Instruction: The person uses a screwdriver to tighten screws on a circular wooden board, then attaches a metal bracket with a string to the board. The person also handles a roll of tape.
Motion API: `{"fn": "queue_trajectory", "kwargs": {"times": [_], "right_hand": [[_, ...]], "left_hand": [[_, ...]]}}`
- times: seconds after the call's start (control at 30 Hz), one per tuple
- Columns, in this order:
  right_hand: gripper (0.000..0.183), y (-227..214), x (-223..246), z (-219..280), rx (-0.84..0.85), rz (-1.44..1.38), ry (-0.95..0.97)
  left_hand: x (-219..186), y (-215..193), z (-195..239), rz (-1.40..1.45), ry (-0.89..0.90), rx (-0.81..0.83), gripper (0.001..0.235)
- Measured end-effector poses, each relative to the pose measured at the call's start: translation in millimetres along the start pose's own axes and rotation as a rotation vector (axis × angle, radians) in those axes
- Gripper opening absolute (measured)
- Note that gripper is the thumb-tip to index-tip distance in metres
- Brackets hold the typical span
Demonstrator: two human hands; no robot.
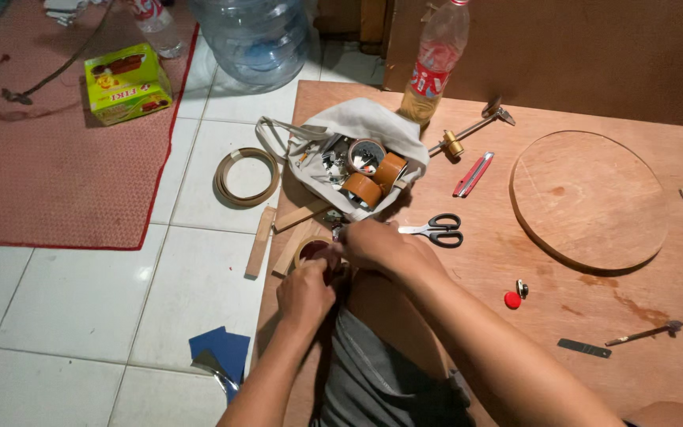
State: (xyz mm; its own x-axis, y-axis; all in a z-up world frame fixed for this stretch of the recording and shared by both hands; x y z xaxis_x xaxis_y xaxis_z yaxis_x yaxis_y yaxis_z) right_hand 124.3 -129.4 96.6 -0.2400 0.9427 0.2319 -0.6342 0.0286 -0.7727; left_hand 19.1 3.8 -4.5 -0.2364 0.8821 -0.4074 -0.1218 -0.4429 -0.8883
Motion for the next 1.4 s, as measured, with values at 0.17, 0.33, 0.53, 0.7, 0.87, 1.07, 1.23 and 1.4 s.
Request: {"fn": "queue_trajectory", "kwargs": {"times": [0.17,0.33,0.53,0.7,0.87,1.07,1.23,1.4], "right_hand": [[0.064,69.7,20.6,-25.2,0.146,0.406,0.030],[0.051,93.6,1.0,-19.2,0.043,0.427,-0.047],[0.051,13.8,-56.8,67.8,-0.426,-0.211,-0.206],[0.063,16.5,-148.3,125.7,-0.887,-0.054,-0.377],[0.044,26.0,-264.5,179.0,-0.931,-0.580,-0.001],[0.035,64.0,-430.9,172.7,-1.035,-1.003,0.519],[0.058,46.4,-471.1,173.4,-1.042,-1.083,0.712],[0.045,90.3,-527.0,124.1,-1.312,-1.391,0.692]], "left_hand": [[32.6,76.4,6.5,-0.023,-0.166,0.125,0.013],[41.7,95.8,-13.6,0.128,-0.288,0.218,0.019],[-52.4,-80.9,24.7,1.104,-0.319,0.441,0.047],[-175.1,-95.3,12.5,1.197,-0.014,0.940,0.049],[-280.0,-29.4,10.0,1.285,0.069,1.056,0.057],[-350.3,37.2,-28.4,1.294,-0.047,0.878,0.032],[-370.3,132.4,-119.4,1.278,-0.065,0.625,0.035],[-352.8,182.7,-176.4,1.033,-0.112,0.348,0.072]]}}
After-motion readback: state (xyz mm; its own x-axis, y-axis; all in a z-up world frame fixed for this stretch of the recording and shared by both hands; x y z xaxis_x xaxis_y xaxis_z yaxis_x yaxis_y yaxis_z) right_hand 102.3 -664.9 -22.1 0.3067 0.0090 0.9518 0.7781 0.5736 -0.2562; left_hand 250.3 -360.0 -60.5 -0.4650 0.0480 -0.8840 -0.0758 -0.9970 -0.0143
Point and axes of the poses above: each hand's wrist, its own z-axis away from the middle knuckle, its own y-axis out of the palm, x = y × z, the point moved 2 cm from there along -z, towards the middle knuckle, and after that the axes turned 2 degrees about y, right-handed, at the moved point
